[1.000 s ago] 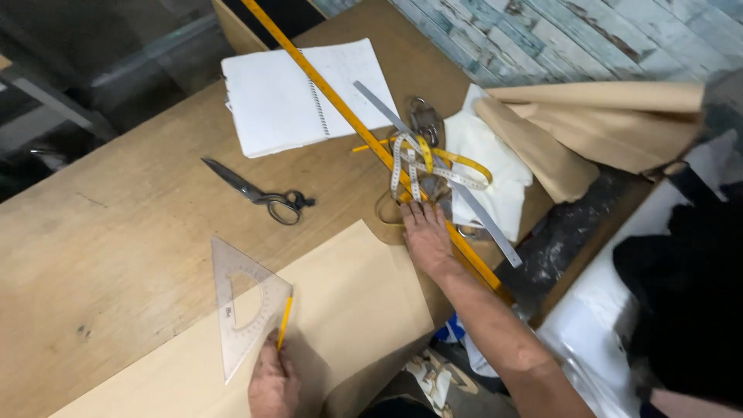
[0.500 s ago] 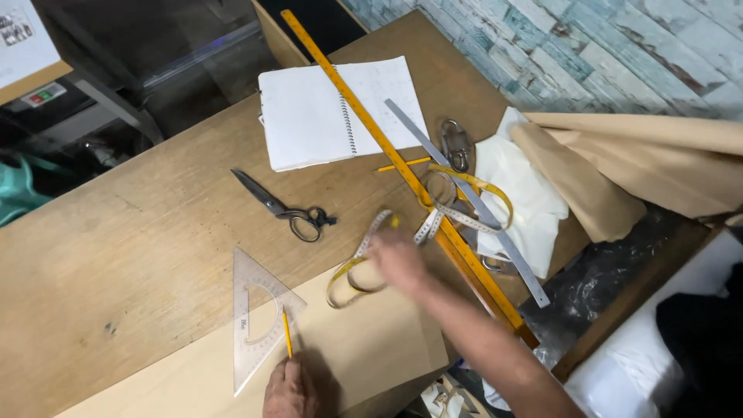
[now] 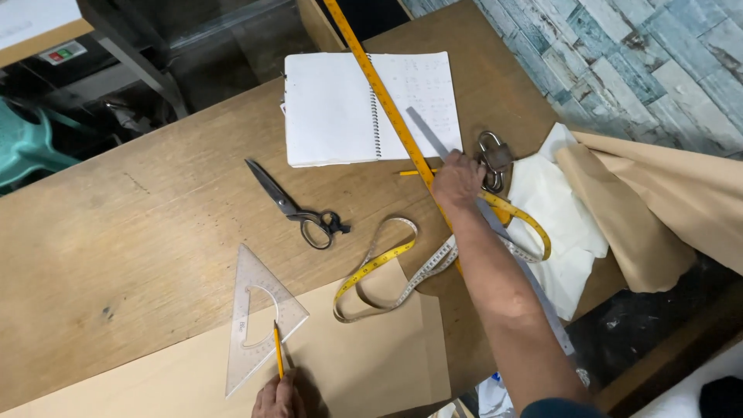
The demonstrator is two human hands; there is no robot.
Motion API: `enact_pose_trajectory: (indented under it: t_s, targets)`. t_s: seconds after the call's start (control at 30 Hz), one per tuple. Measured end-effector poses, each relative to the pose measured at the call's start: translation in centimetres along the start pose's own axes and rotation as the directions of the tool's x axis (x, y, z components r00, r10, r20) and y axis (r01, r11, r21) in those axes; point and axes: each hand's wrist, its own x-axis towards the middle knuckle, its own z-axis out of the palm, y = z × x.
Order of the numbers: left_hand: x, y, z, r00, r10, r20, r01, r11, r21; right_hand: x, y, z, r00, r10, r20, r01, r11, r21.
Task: The person measures and marks a large piece of beige fabric on a wooden table using a pencil, a set square, a flexible measuring tape, and a metal ruler. They draw straight lines and curved patterns on the fabric to create a template.
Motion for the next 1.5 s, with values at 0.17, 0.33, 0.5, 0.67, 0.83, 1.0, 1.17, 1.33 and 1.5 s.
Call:
enact_pose_trajectory:
  t_s: [0.17, 0.33, 0.5, 0.67, 0.83, 1.0, 1.17, 1.33, 1.5]
  targets:
    - [-0.4, -0.4, 0.9, 0.996, -0.089, -0.011, 0.088, 0.996, -0.012, -4.8, -1.9, -2.8, 0.979, -0.205, -0.006, 0.204, 0.966, 0.158]
    - [-0.3, -0.4, 0.2, 0.997, -0.068, 0.043, 0.067, 0.997, 0.025, -5.8, -1.6, -1.6, 0.962, -0.261, -0.085, 0.272, 0.945, 0.183]
    - [3.4, 3.7, -3.7, 0.987, -0.090, 0.130, 0.090, 0.996, 0.000, -11.3, -3.1, -5.7, 0.939, -0.328, -0.104, 0.339, 0.934, 0.114]
    - [5.2, 7.1, -6.3, 0.885, -0.156, 0.439, 0.191, 0.981, -0.036, -25.4, -6.9, -9.2, 0.389, -0.890, -0.237, 0.892, 0.300, 0.338]
    - [7.6, 10.5, -9.6, 0.899, 0.004, 0.437, 0.069, 0.986, -0.151, -32.4, -5.7, -7.0, 0.281, -0.956, 0.081, 0.868, 0.289, 0.402]
    - [8.1, 8.3, -6.7, 0.870, 0.158, 0.468, 0.092, 0.879, -0.468, -33.6, -0.7, -4.3, 0.529, -0.848, -0.010, 0.809, 0.501, 0.308]
    - [7.6, 7.8, 0.6, 0.767, 0.529, 0.364, -0.562, 0.827, -0.017, -36.7, 4.8, -2.5, 0.900, -0.391, 0.195, 0.229, 0.803, 0.551]
    - [8.9, 9.4, 1.9, 0.705, 0.572, 0.420, -0.618, 0.786, -0.032, -40.0, 5.6, -4.1, 0.855, -0.119, 0.504, -0.230, 0.785, 0.575]
    - [9.3, 10.0, 1.3, 0.654, 0.506, 0.563, -0.655, 0.751, 0.085, -40.7, 4.8, -4.0, 0.786, -0.072, 0.614, -0.379, 0.729, 0.571]
